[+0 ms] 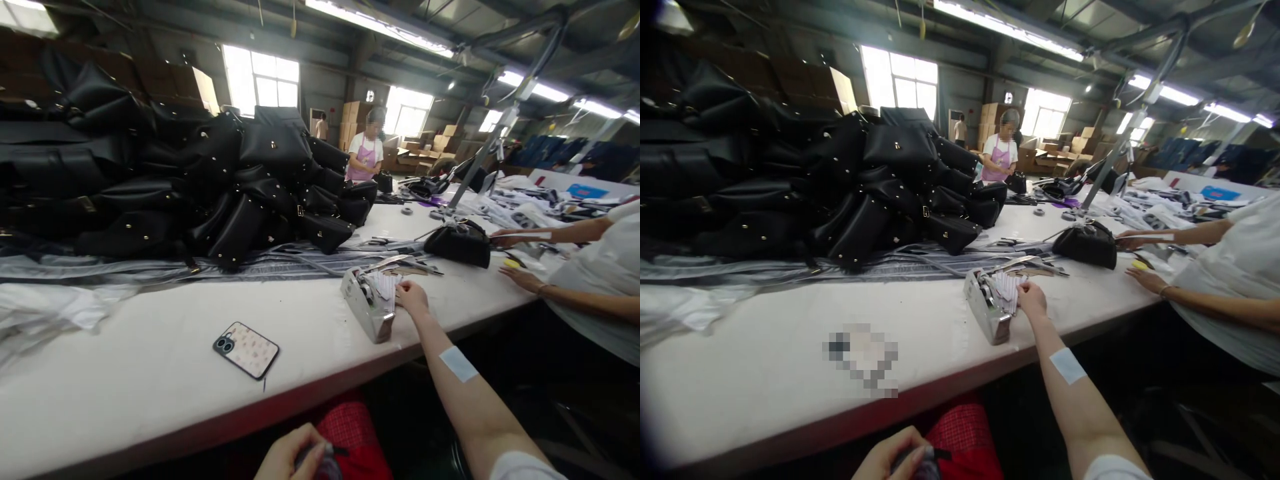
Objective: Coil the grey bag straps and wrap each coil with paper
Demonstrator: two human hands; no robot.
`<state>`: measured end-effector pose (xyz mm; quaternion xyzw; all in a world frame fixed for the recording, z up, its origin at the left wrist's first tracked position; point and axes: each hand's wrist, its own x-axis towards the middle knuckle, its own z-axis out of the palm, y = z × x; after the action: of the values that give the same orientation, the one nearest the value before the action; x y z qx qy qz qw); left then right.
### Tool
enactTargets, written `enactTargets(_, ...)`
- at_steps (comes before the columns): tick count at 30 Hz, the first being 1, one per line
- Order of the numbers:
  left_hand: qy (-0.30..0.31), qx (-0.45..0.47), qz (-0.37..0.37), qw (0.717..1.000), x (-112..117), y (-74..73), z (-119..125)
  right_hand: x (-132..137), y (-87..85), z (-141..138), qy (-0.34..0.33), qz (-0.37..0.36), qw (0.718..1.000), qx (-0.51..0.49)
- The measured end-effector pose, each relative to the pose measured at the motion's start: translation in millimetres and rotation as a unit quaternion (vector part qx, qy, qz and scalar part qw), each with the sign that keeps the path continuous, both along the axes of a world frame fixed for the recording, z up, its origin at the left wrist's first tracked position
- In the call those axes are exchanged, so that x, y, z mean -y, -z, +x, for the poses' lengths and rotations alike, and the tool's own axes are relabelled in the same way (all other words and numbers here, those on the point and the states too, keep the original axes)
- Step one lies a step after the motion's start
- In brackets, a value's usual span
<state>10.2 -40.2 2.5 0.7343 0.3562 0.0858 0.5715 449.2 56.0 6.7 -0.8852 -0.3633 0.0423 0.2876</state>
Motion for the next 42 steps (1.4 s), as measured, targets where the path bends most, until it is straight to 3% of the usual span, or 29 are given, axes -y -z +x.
enactTargets(10,-0.01,0.007,0.001,1.0,3,-8.5,6,-16,10.6,-13,-0.009,0.011,1.0,-0.021)
enactTargets(16,-0.052,0.019,-0.033,0.998,2,-10.7,-5,6,-30.3,-15,0.0,0.134,0.991,0.01)
enactTargets(20,-0.054,0.023,-0.022,0.998,1,-9.2,-7,24,-45.2,-55,-0.058,0.197,0.979,-0.011)
enactTargets(24,-0.038,0.026,-0.013,0.999,0,-8.7,-4,36,-18.5,-135,-0.226,0.136,0.96,-0.094)
enactTargets(28,-0.03,0.036,-0.015,0.999,1,-8.5,-5,40,18.7,-194,-0.278,0.046,0.955,-0.086)
enactTargets(31,-0.039,0.038,-0.018,0.998,2,-6.9,-9,39,26.4,-210,-0.295,0.041,0.954,-0.033)
enactTargets(35,-0.051,0.038,-0.012,0.998,3,-6.1,-13,27,26.0,-217,-0.383,0.045,0.92,0.072)
enactTargets(42,-0.054,0.045,0.003,0.998,2,-5.3,-12,6,45.9,-216,-0.397,0.044,0.914,0.076)
